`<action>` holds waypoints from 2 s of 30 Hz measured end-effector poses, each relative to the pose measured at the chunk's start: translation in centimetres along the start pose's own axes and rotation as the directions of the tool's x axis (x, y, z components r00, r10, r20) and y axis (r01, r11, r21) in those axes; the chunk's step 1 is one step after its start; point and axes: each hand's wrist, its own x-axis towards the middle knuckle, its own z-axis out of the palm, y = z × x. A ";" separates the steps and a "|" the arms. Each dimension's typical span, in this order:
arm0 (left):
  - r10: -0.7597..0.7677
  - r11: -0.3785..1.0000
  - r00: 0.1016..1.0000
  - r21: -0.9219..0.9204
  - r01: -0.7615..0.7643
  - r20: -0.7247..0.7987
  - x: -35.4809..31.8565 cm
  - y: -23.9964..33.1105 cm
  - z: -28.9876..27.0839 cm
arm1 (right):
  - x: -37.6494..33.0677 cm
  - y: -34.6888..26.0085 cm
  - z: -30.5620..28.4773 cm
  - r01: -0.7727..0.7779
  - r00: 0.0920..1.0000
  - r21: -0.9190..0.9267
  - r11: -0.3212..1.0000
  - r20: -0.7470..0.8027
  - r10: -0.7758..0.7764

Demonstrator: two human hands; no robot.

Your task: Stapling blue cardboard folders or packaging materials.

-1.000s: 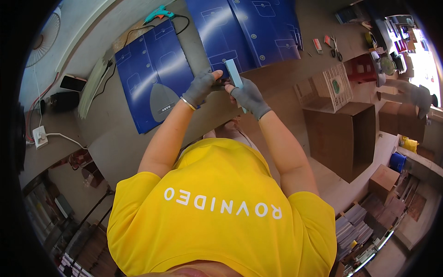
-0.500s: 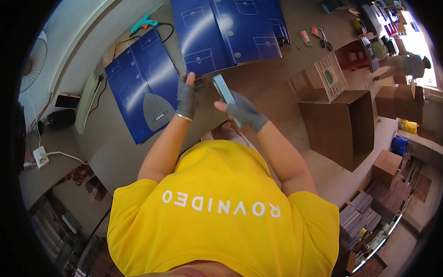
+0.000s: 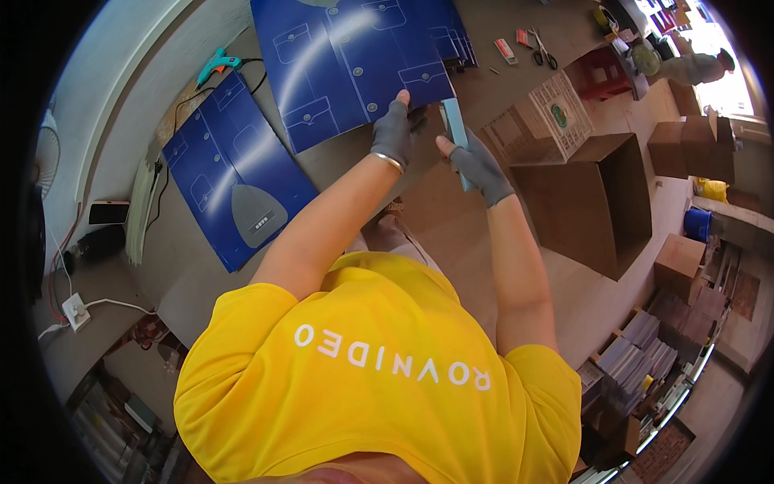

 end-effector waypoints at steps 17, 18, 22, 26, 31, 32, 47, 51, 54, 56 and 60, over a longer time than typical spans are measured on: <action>0.005 0.849 0.985 0.522 0.086 -0.170 -3.6 0.3 -1.1 | 2.0 -0.2 2.4 -0.146 0.984 -0.204 0.968 -0.129 0.122; 0.024 0.847 0.988 0.527 0.060 -0.150 -3.4 0.3 -1.6 | 1.9 -0.3 2.6 -0.165 0.984 -0.163 0.973 -0.101 0.150; 0.084 0.893 0.993 0.436 -0.112 0.084 -3.8 2.4 -4.9 | -1.1 1.7 4.1 -0.059 0.978 0.176 0.983 0.210 0.021; -0.225 0.752 0.965 0.654 0.085 0.133 -4.2 14.1 -10.9 | -5.7 1.6 2.1 -0.130 0.824 0.089 0.987 0.564 0.058; 0.139 0.693 0.990 0.716 -0.078 -0.026 -3.2 22.2 -14.4 | -4.7 4.4 -0.3 -0.128 0.944 0.207 0.970 0.325 0.055; 0.098 0.843 0.995 0.533 -0.075 -0.016 -3.4 22.0 -15.0 | -4.3 4.7 -1.0 -0.128 0.943 0.206 0.970 0.329 0.055; 0.062 0.858 0.965 0.481 -0.181 0.253 -1.9 3.7 -10.3 | -1.0 -1.8 1.5 -0.028 0.927 -0.168 0.985 0.365 0.089; 0.058 0.841 0.961 0.505 -0.193 0.272 -2.0 3.1 -12.1 | -0.3 -1.1 3.0 -0.017 0.916 -0.208 0.978 0.389 0.098; 0.145 0.854 0.927 0.430 -0.294 0.346 -2.1 3.7 -12.5 | -1.2 -1.4 2.9 -0.029 0.897 -0.188 0.982 0.429 0.108; 0.130 0.856 0.925 0.430 -0.287 0.357 -2.4 4.5 -12.8 | -1.7 -1.0 2.4 -0.055 0.894 -0.225 0.973 0.423 0.148; 0.004 0.891 0.951 0.431 -0.144 0.310 -4.0 5.5 -12.0 | -1.9 -0.6 4.5 0.034 0.920 -0.212 0.977 0.389 0.052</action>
